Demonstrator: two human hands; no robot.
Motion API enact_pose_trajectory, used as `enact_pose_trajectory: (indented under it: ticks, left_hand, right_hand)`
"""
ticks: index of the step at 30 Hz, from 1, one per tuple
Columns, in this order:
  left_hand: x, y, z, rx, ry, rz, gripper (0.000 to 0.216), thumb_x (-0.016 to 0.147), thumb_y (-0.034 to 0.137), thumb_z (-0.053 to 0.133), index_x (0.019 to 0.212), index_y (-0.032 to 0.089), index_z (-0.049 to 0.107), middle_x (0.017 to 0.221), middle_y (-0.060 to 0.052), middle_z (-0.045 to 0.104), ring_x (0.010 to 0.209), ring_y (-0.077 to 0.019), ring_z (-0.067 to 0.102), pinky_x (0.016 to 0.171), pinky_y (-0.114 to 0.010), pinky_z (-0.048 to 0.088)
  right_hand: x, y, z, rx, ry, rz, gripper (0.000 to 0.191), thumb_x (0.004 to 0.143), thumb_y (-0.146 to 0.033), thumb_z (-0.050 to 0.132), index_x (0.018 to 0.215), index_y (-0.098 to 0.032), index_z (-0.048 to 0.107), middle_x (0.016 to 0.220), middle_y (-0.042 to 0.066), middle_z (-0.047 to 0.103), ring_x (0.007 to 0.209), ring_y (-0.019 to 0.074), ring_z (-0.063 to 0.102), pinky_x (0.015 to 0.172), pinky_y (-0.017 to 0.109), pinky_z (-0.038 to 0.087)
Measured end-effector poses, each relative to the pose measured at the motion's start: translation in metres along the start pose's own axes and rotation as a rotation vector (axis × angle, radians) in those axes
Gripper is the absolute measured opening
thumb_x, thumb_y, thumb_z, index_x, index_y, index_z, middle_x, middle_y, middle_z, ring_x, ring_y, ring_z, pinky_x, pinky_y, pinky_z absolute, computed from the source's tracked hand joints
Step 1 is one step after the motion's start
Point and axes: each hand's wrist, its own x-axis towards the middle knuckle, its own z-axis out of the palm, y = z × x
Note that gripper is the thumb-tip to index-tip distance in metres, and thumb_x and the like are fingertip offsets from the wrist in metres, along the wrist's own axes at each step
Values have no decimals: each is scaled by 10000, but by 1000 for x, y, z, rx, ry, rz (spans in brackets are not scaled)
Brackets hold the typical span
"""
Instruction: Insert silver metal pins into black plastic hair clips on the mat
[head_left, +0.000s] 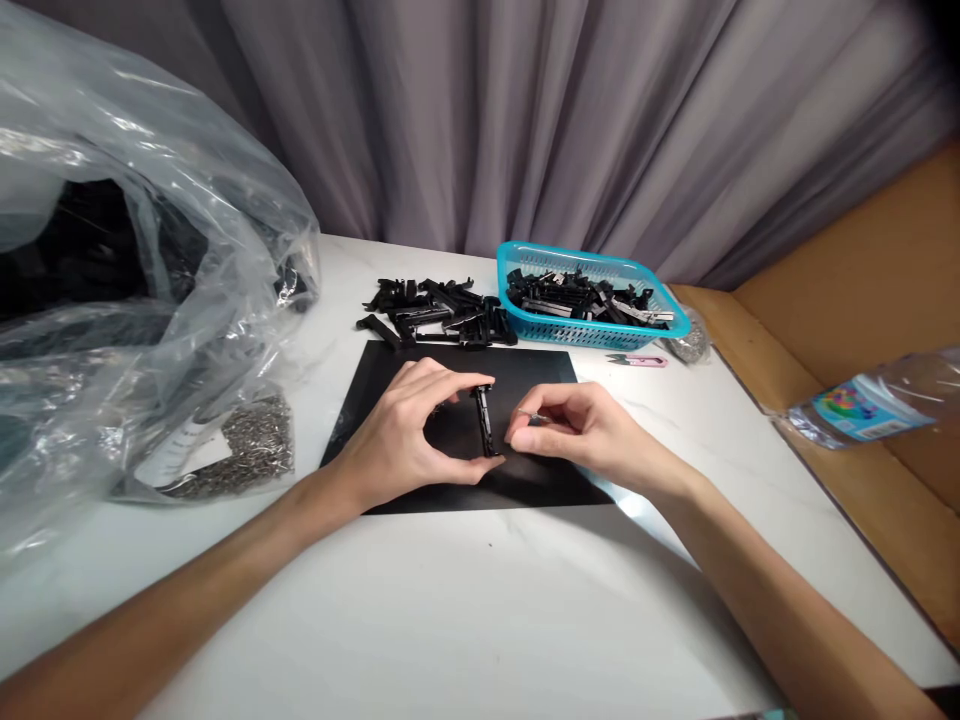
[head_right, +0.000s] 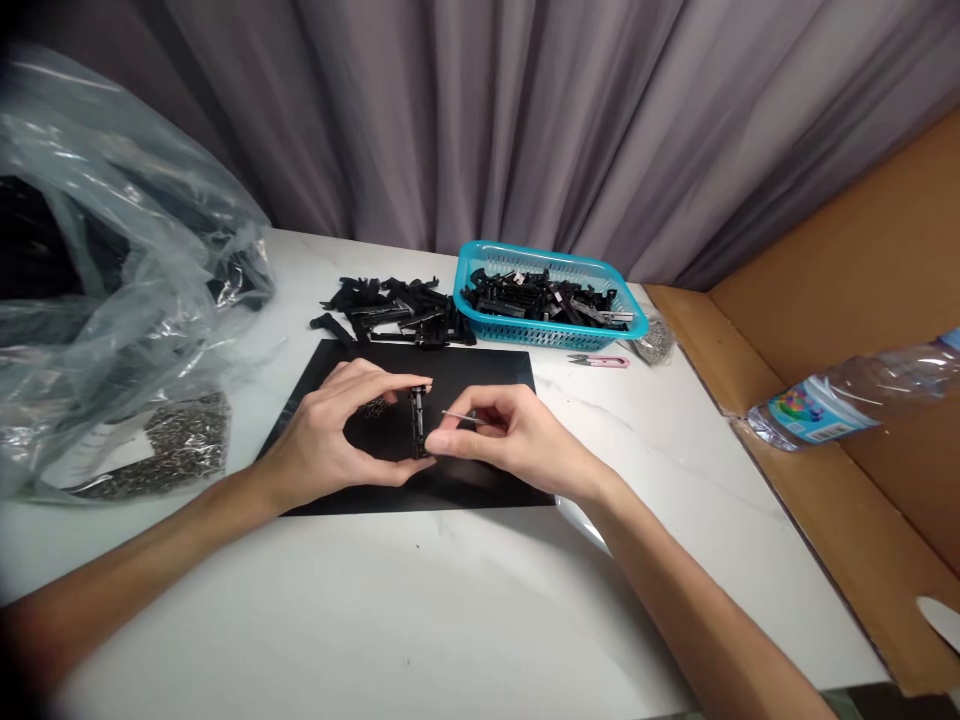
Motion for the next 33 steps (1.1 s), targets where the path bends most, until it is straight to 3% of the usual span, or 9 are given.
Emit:
enact_pose_trajectory:
  ticks: [7, 12, 15, 17, 22, 27, 33]
  left_hand:
    - [0, -2, 2, -41, 7, -63, 626, 686, 347, 891, 1247, 192, 658, 976, -36, 695, 886, -220, 617, 878, -393, 509]
    - [0, -2, 0, -73, -13, -144, 614, 678, 355, 890, 1231, 201, 673, 988, -37, 694, 906, -221, 628, 899, -399, 528]
    - [1, -4, 0, -96, -31, -162, 607, 681, 359, 888, 1228, 198, 679, 1002, -40, 696, 912, -218, 630, 908, -397, 539]
    - [1, -6, 0, -122, -43, -170, 606, 682, 364, 888, 1228, 205, 679, 1017, -40, 702, 910, -214, 631, 895, -386, 552]
    - [1, -8, 0, -162, -39, -189, 603, 680, 358, 878, 1232, 215, 682, 1032, -42, 716, 920, -212, 628, 891, -379, 565]
    - [0, -10, 1, -184, -62, -237, 629, 670, 397, 890, 1245, 224, 706, 992, -40, 708, 927, -218, 633, 887, -376, 566]
    - [0, -13, 1, -177, -91, -249, 636, 660, 421, 902, 1239, 237, 715, 988, -34, 710, 945, -221, 632, 907, -390, 557]
  right_hand:
    - [0, -2, 2, -104, 160, -175, 369, 1057, -464, 532, 876, -195, 708, 871, 18, 630, 785, 143, 549, 742, 289, 438]
    - [0, 1, 8, -198, 244, -273, 405, 1098, -448, 432, 966, -204, 728, 1036, 62, 667, 906, 171, 618, 864, 319, 496]
    - [1, 3, 10, -189, 299, -229, 437, 1078, -498, 460, 907, -198, 727, 865, 44, 669, 741, 152, 637, 750, 306, 532]
    - [2, 4, 10, -62, 290, -174, 421, 1038, -527, 538, 859, -187, 710, 754, 23, 661, 615, 136, 637, 656, 292, 554]
    - [2, 4, 12, 224, 197, -153, 320, 933, -487, 725, 923, -170, 767, 929, 68, 765, 785, 196, 769, 783, 353, 661]
    - [1, 6, 17, 246, 170, -156, 225, 907, -405, 779, 945, -186, 815, 928, 75, 804, 811, 212, 790, 796, 363, 672]
    - [2, 11, 20, 251, 200, -129, 248, 877, -432, 801, 896, -187, 829, 938, 82, 809, 779, 205, 778, 789, 379, 682]
